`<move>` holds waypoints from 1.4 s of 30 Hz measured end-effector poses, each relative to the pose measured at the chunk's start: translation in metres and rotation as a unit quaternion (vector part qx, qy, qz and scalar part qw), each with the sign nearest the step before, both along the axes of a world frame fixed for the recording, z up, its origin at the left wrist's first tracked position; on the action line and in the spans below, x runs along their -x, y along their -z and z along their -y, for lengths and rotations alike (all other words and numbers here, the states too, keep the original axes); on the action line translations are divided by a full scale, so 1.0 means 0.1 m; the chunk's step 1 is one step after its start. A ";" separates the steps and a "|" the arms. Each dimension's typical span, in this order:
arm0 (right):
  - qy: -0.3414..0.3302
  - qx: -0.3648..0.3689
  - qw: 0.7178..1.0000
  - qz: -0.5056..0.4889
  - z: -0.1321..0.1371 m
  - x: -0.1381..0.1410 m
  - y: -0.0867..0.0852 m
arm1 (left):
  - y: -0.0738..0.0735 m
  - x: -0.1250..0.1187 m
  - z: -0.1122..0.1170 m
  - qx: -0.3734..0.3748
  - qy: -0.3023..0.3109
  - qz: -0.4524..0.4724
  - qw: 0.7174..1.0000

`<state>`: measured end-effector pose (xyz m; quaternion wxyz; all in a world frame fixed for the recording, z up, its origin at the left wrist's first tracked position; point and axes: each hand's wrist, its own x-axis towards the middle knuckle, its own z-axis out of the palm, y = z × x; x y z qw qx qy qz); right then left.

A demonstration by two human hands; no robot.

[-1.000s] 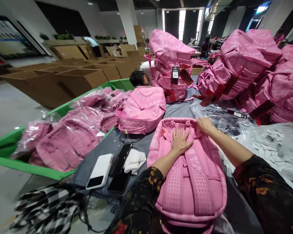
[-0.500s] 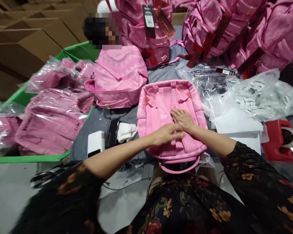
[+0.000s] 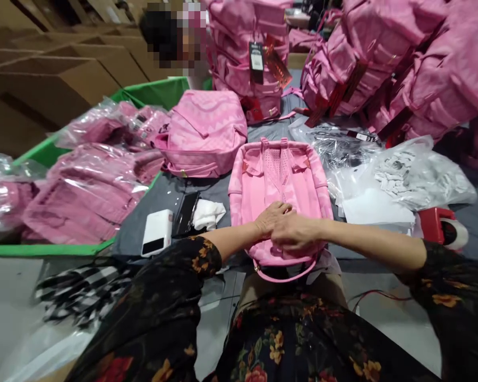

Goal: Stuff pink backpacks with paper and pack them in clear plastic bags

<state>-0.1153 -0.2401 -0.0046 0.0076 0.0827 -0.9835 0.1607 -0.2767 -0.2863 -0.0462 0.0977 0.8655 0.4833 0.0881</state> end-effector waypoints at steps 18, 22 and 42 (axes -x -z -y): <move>0.331 -0.141 0.920 -0.157 0.20 -0.05 0.53 | 0.10 -0.11 0.48 0.007 -0.259 -0.077 0.963; 0.416 -0.123 0.893 -0.119 0.40 -0.32 0.63 | 0.01 -0.09 0.69 0.024 -0.206 -0.074 0.976; 0.682 -0.055 0.715 -0.143 -1.73 -1.26 -0.69 | 0.01 -0.28 -0.01 0.023 -0.229 -0.013 0.973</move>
